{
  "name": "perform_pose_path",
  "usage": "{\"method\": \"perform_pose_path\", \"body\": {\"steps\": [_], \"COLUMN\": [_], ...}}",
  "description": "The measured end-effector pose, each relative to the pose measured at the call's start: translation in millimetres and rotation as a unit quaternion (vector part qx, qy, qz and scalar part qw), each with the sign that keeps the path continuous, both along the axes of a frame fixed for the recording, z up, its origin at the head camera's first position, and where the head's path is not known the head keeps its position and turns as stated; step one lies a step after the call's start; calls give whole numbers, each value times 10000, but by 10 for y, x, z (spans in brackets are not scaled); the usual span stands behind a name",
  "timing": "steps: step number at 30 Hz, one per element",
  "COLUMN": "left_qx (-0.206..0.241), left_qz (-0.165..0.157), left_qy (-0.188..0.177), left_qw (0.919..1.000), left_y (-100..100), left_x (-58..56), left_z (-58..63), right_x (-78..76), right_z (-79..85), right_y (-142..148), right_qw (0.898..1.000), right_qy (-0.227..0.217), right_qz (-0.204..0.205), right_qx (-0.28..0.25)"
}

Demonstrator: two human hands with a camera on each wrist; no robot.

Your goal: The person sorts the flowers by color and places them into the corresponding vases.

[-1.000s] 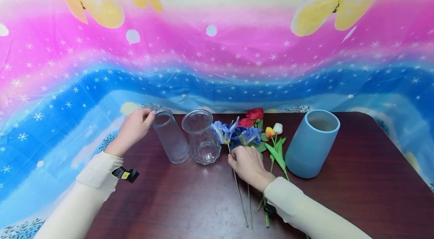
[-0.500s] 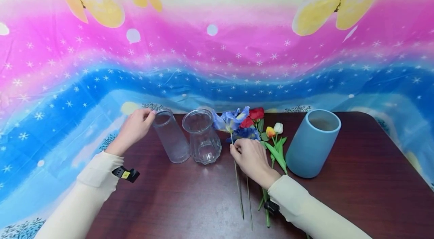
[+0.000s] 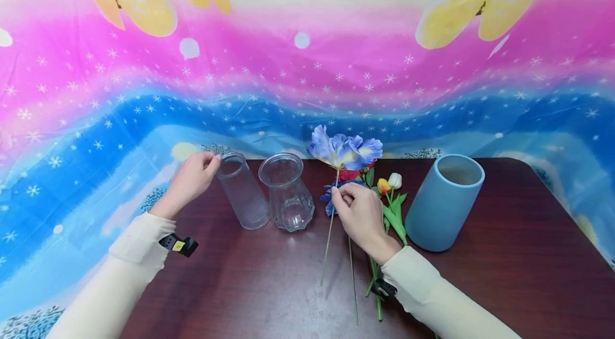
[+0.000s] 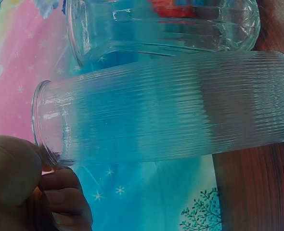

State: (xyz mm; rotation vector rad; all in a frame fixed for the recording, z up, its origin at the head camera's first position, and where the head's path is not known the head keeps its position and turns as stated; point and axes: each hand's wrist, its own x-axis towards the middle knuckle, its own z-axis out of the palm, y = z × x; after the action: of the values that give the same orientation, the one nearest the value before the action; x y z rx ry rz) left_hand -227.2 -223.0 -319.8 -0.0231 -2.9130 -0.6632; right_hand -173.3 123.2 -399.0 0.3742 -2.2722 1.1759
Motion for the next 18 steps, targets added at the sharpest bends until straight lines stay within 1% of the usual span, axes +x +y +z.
{"method": "perform_pose_path", "body": {"steps": [4,6,8,11,15,18], "left_qx": [-32,-42,-38,-49,-63,-58], "left_qz": [55,71,76,79,77,84], "left_qy": [-21,-24,-23,-18,-1,10], "left_qw": [10000,10000,10000,10000,10000,9999], "left_y": [2,2,4,8,14,17], "left_x": [4,5,4,4,7,12], "left_z": [7,8,9,9,9,9], "right_x": [10,4,1,-3,-9,-13], "right_z": [11,19,33,60,90,123], "right_y": [-23,-34,-45,-65,-87,-101], "right_qw": [9983,9949,9893,9809,9704,9596], "right_qy": [-59,-73,14,352,827,1145], "right_qz": [76,167,228,241,128,108], "right_qx": [-583,-993,-1442,-1896,-2265,-2567]}}
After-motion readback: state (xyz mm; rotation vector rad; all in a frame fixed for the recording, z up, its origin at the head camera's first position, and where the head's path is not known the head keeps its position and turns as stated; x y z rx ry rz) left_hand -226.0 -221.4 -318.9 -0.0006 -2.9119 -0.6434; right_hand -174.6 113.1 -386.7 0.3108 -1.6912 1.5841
